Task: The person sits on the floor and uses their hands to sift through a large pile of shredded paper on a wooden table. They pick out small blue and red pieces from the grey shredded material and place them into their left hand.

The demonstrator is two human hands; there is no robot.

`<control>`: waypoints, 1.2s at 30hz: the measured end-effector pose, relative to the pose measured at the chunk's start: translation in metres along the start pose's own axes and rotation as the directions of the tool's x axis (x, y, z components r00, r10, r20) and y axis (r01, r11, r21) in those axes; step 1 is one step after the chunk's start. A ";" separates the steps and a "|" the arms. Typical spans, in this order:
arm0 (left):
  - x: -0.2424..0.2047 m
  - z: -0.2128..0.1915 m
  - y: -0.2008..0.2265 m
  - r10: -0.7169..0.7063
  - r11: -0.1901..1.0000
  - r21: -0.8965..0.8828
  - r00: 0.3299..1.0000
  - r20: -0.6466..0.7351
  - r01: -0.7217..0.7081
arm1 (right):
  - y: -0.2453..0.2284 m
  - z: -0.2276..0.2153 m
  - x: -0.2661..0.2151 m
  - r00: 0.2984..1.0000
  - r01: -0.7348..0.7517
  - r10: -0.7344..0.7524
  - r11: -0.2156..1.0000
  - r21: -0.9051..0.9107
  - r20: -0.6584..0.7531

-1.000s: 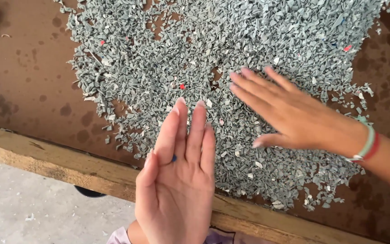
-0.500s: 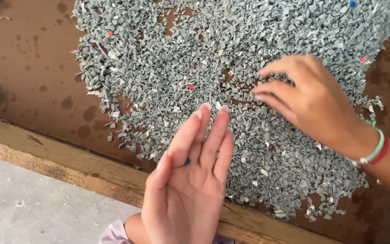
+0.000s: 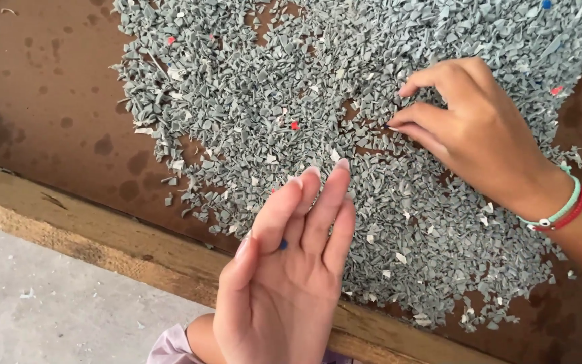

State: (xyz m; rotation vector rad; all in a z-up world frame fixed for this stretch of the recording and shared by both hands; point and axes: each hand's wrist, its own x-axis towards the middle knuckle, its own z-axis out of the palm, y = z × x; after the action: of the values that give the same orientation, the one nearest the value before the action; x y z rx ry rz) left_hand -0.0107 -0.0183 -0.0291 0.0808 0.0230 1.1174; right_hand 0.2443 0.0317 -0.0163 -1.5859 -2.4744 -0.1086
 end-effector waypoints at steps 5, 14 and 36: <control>0.000 0.000 0.001 0.008 1.000 0.004 0.999 0.031 -0.008 | -0.001 -0.001 0.001 1.000 -0.001 0.001 1.000 -0.012 0.009; -0.001 -0.002 0.000 0.006 1.000 -0.015 0.998 0.062 -0.005 | 0.001 0.002 0.000 0.999 -0.022 0.022 1.000 -0.011 0.037; 0.021 0.025 0.007 -0.047 0.988 0.142 0.994 -0.097 0.060 | 0.014 0.005 -0.014 0.998 -0.062 0.061 0.998 -0.031 -0.036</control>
State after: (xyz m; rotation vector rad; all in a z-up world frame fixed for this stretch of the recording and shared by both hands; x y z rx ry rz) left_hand -0.0066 0.0020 -0.0029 0.1570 0.1895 1.0642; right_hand 0.2621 0.0255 -0.0246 -1.6567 -2.4071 -0.1655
